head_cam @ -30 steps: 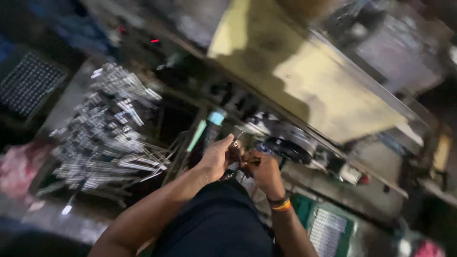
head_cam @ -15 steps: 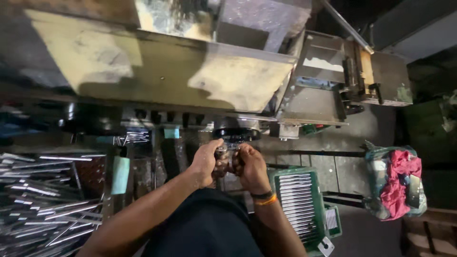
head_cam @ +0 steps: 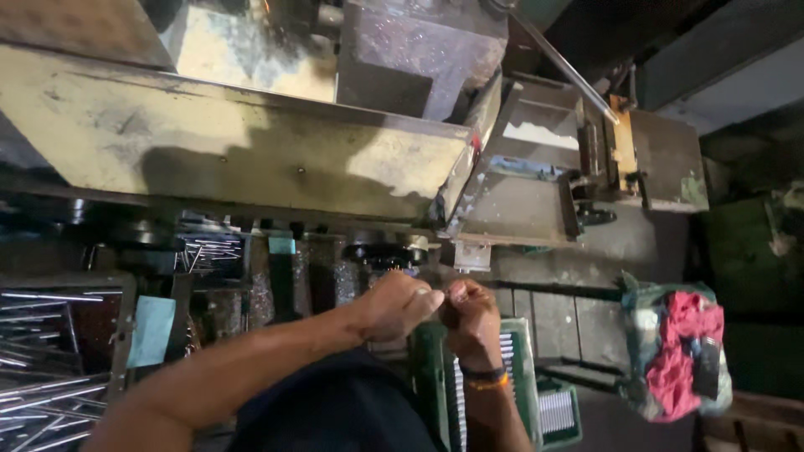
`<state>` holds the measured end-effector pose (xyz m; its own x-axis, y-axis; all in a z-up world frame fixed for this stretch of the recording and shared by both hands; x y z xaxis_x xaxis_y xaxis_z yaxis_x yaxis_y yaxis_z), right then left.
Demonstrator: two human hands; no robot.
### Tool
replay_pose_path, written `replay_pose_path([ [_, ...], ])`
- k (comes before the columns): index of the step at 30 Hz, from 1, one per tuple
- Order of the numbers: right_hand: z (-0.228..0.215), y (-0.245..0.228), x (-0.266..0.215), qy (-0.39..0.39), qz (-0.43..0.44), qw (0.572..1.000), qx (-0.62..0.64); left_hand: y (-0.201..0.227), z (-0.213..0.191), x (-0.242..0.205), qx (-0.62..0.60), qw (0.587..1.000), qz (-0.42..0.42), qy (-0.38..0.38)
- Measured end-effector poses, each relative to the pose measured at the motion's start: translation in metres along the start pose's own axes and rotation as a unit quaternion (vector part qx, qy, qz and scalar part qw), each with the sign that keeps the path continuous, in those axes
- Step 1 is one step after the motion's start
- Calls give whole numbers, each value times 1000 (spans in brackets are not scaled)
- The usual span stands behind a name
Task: The person repeatedly picks up metal rods from a bin, inserts them into a grinding machine, operates the machine with a lever, and places the processed rods into a green bin. The cycle continues throughout the clip.
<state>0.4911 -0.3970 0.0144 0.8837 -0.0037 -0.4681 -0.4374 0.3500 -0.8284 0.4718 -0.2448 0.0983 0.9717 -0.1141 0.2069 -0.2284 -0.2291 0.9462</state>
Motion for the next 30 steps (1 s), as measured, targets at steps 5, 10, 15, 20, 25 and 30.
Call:
replay_pose_path([
  [5, 25, -24, 18, -4, -22, 999, 36, 52, -36, 38, 17, 995, 77, 60],
  [10, 47, -101, 27, -3, -84, 988, 128, 60, -69, 76, -59, 992, 100, 47],
  [15, 57, -144, 44, 82, -83, 990, 76, 3, -236, 206, -469, 813, -32, 344],
  [20, 100, -167, 30, -5, -178, 984, -27, -139, -432, 332, -462, 624, -127, 618],
  [25, 134, -234, 31, 86, -529, 701, -471, -301, -453, 359, -436, 546, -270, 662],
  [30, 132, -291, 110, 227, -610, 324, -687, -359, -438, 362, -436, 519, -308, 667],
])
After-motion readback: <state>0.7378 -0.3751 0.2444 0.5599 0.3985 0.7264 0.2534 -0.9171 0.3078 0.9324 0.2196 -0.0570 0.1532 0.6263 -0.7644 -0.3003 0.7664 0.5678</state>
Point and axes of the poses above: each hand's wrist, its own x-axis towards the middle knuckle, its own z-axis out of the palm, y = z × x, the point moved 10 cm from there along x, towards the middle knuckle, and after that the axes turned 15 degrees about y, right-handed, at the moved point
